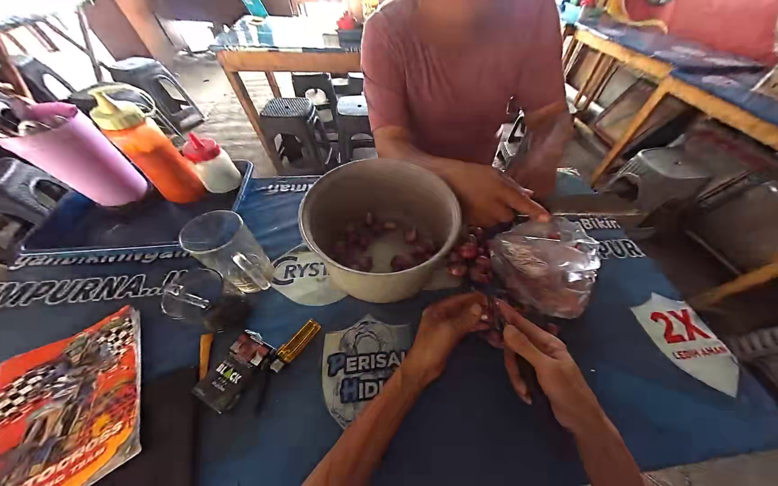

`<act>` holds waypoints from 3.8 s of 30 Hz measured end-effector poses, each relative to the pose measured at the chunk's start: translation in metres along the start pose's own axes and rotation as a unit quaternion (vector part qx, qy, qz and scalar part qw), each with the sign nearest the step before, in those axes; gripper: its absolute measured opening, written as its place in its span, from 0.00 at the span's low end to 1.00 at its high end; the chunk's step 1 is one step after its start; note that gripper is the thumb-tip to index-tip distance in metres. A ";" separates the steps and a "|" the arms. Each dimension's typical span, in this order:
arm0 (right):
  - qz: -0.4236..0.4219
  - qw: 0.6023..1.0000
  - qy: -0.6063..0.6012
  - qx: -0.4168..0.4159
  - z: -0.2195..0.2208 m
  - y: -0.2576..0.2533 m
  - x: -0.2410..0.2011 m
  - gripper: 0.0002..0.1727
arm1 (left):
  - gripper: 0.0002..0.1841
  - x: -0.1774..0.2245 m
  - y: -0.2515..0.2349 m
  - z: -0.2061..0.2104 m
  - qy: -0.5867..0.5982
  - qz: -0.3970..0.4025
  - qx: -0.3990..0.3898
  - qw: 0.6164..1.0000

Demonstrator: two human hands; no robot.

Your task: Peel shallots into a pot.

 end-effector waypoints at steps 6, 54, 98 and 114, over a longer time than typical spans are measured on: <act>0.016 1.000 -0.011 -0.015 0.002 -0.006 0.008 0.30 | 0.14 -0.002 0.003 -0.001 -0.021 0.022 0.021 0.999; 0.090 0.988 -0.125 0.031 -0.005 -0.013 0.024 0.27 | 0.14 0.002 0.007 0.000 -0.065 0.015 0.062 0.996; 0.056 0.996 -0.068 -0.015 -0.002 -0.011 0.022 0.29 | 0.10 0.002 0.009 -0.003 -0.057 0.058 0.098 0.992; 0.050 0.993 -0.083 -0.067 0.001 -0.010 0.021 0.32 | 0.10 0.005 0.009 -0.004 -0.075 0.070 0.098 0.990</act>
Point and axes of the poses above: each hand's wrist, its own y-axis away from the middle knuckle, its own z-axis out of the palm, x = y × z, the point moved 6 cm from there along -y, towards the middle knuckle, and after that the axes turned 1 degree about y, right-handed, at the moved point
